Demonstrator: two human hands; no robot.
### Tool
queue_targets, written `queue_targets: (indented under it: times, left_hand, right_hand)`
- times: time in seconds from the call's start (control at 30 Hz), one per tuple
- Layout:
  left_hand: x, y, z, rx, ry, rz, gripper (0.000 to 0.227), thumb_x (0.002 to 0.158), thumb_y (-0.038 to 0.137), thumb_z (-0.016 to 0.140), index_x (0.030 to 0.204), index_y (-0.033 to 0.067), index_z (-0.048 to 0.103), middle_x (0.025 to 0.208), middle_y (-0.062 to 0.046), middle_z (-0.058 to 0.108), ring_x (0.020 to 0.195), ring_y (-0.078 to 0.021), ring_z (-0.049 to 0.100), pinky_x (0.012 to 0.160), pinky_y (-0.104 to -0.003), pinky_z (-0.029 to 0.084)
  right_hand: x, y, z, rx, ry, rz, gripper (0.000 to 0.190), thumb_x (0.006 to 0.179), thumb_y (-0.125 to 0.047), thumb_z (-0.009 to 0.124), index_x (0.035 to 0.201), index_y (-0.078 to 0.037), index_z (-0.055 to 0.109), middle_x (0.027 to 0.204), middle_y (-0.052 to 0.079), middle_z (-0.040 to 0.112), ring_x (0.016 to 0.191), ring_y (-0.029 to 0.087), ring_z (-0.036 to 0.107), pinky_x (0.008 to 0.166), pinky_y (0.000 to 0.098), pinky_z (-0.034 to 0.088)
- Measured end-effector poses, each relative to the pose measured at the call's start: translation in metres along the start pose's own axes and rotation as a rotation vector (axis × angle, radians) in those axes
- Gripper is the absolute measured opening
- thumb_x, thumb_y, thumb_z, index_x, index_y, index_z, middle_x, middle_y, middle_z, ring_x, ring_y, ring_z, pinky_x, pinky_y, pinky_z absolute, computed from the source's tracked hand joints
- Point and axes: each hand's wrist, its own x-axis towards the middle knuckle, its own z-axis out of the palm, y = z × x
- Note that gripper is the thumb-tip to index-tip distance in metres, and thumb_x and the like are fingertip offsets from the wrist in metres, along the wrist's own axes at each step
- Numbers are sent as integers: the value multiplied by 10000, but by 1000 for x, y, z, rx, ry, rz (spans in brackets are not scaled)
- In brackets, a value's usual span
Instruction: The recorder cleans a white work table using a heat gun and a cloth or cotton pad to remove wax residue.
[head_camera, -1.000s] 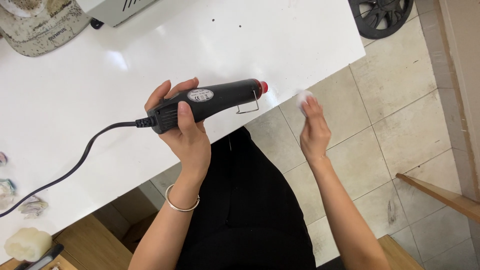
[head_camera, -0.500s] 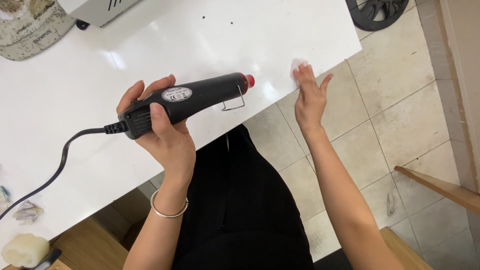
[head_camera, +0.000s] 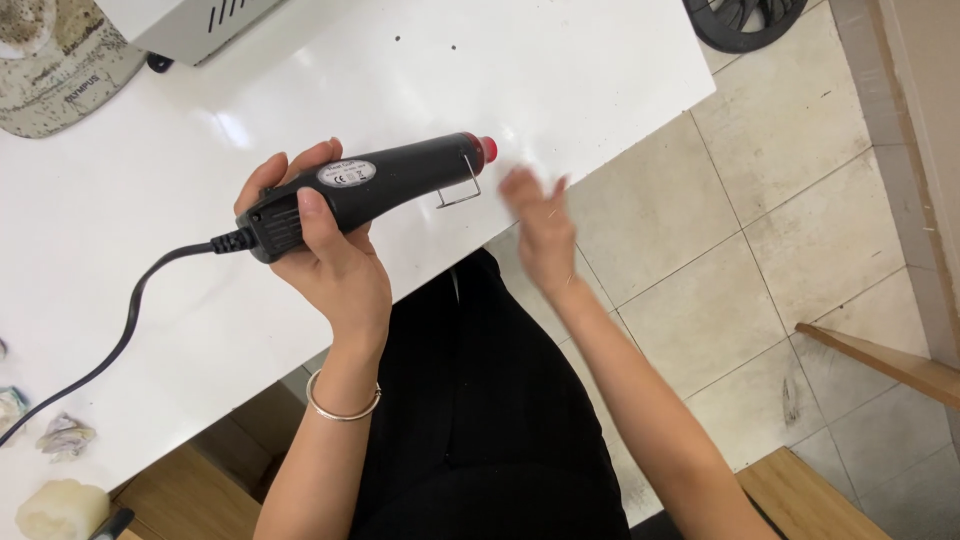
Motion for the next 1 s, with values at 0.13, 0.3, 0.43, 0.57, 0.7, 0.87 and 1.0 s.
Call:
queue_targets:
  times: [0.13,0.3,0.43,0.57,0.7,0.87,1.0]
  left_hand:
    - [3,-2,7,29,-6,13,293,1153,185,528,1379,67,385,1293,-189,619,1317,-296,616,1056,-449,646]
    - [6,-10,14,0,24,-20,326,1139,176,525,1415,71,386,1301,-186,614,1315,-287,610,1002,-439,611]
    - [11,-15,16,-36,14,-19,327,1147,174,528,1422,74,382,1313,-183,602,1324,-287,600,1014,-438,609]
    - [18,-17,16,-13,12,-16,325,1142,179,524,1418,70,390,1310,-187,607,1307,-282,610,994,-440,615]
    - [23,-19,14,3,20,-1,325,1137,182,529,1409,59,400,1302,-193,616,1281,-273,623,975,-439,625]
    - [28,-19,15,6,19,6,327,1137,191,529,1404,52,401,1293,-197,625,1273,-272,633,955,-430,631]
    - [28,-17,15,8,10,7,329,1145,196,533,1413,55,406,1299,-197,626,1277,-276,634,968,-426,630]
  right_hand:
    - [-69,-38,-20,299,-235,60,366,991,71,517,1231,-131,706,1353,67,677,1360,242,568,1276,526,229]
    - [-104,-17,-61,256,-6,778,232,1017,-56,595,1194,-114,733,1251,24,751,959,246,633,809,390,516]
    - [-87,-17,-86,284,101,823,217,1029,-56,582,1202,-48,713,1208,68,756,878,234,644,781,360,526]
    - [-88,-17,-84,399,232,742,180,1026,-42,585,1167,6,685,1160,106,739,1056,156,712,951,290,589]
    - [-91,-19,-81,374,208,770,171,1009,-41,615,1147,2,706,1126,103,750,1026,152,722,940,293,607]
    - [-87,-19,-81,437,236,827,168,994,-25,622,1138,18,698,1106,123,748,1005,165,725,919,312,615]
    - [-83,-7,-87,748,316,998,190,986,-14,610,1157,46,666,1048,158,736,966,201,729,873,353,636]
